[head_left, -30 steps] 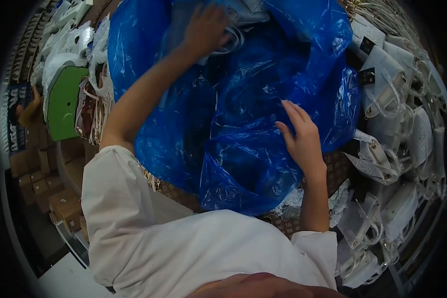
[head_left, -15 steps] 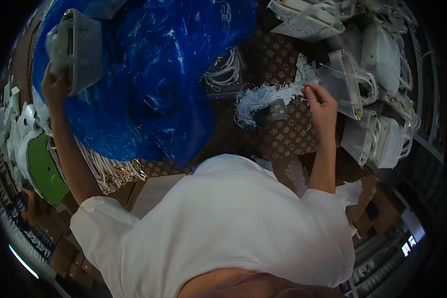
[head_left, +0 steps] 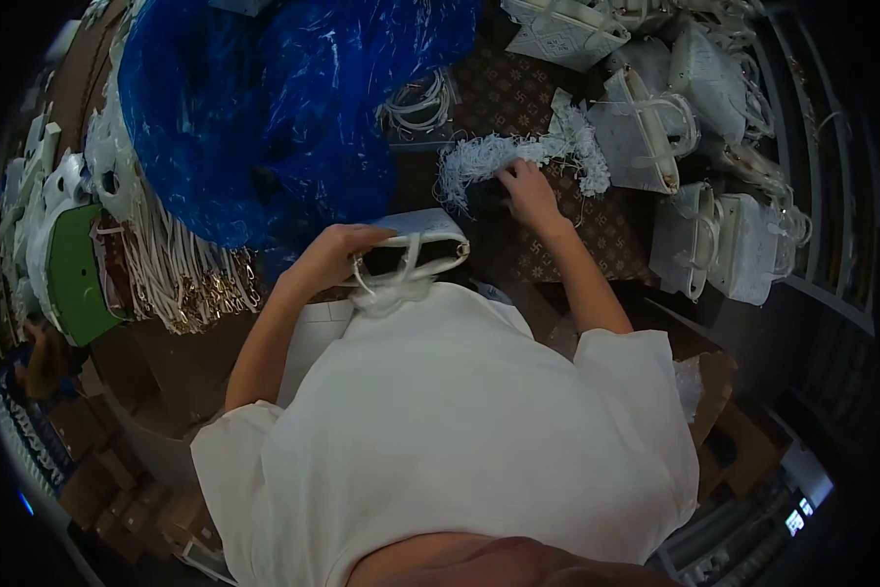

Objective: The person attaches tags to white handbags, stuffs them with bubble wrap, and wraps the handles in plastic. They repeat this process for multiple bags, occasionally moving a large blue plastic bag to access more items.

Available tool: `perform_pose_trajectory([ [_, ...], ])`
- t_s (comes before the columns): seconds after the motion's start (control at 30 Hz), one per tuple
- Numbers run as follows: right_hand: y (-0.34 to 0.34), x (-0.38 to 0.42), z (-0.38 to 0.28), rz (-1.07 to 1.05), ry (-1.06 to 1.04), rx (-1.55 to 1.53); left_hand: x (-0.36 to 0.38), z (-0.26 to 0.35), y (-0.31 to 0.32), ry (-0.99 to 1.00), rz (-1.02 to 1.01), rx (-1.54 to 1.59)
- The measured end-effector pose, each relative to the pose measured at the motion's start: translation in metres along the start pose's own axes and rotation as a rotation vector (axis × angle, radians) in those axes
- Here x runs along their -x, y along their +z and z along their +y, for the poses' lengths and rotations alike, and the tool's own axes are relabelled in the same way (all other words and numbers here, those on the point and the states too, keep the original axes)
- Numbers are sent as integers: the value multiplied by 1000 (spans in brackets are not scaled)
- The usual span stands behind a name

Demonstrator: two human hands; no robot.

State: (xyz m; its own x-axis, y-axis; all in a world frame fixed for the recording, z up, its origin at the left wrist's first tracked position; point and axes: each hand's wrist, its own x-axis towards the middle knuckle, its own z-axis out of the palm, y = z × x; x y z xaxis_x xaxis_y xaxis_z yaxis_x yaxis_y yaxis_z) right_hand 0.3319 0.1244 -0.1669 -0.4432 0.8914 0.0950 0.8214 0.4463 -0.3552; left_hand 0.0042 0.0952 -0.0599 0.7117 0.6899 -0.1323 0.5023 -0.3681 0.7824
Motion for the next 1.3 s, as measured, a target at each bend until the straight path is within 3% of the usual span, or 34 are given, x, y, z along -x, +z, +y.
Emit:
perform_pose_trajectory([
  [0.03,-3,1,3,-4,-2,-52,5,2,7,-117,84,-49],
  [0.07,-7,1,8,-5,-11,-40,10,5,12,-112,97,-46],
  [0.17,-17,4,29,136,123,-212,20,39,9,-160,643,-503],
  [0.2,-16,1,49,187,232,-173,29,40,15,-162,647,-506],
  [0.27,-17,-14,78,245,329,-141,46,37,26,-476,640,-318],
  [0.33,-18,-35,99,364,389,-107,45,34,33,-527,609,-173],
  [0.4,-16,-63,112,327,436,-31,42,38,38,-591,573,-18],
  [0.47,-15,-81,112,277,477,34,29,40,37,-354,649,54],
  [0.53,-12,-97,108,232,794,185,29,30,37,-393,654,125],
  [0.63,-4,-112,117,17,866,113,31,24,34,-305,564,-64],
  [0.77,-23,-103,84,29,713,165,30,28,31,-318,473,-22],
  [0.83,-28,-92,72,495,164,292,29,33,31,-366,448,-21],
  [0.87,-33,-85,61,489,151,292,29,33,30,-379,411,-28],
  [0.93,-68,-72,-3,464,336,-742,30,36,30,-395,382,-30],
  [1.03,-104,-40,-86,146,-93,-748,30,40,30,-397,369,-12],
  [1.13,-74,-27,-125,-241,-374,-416,31,40,33,-381,381,5],
  [1.17,-63,-25,-135,-238,-377,-406,32,37,36,-345,395,-25],
  [1.23,-41,-29,-152,-610,-357,-109,34,34,38,-321,436,-72],
  [1.27,-27,-34,-156,-604,-393,-111,35,37,40,-265,484,-100],
  [1.3,-10,-41,-156,-756,-314,-236,38,39,42,-214,530,-133],
])
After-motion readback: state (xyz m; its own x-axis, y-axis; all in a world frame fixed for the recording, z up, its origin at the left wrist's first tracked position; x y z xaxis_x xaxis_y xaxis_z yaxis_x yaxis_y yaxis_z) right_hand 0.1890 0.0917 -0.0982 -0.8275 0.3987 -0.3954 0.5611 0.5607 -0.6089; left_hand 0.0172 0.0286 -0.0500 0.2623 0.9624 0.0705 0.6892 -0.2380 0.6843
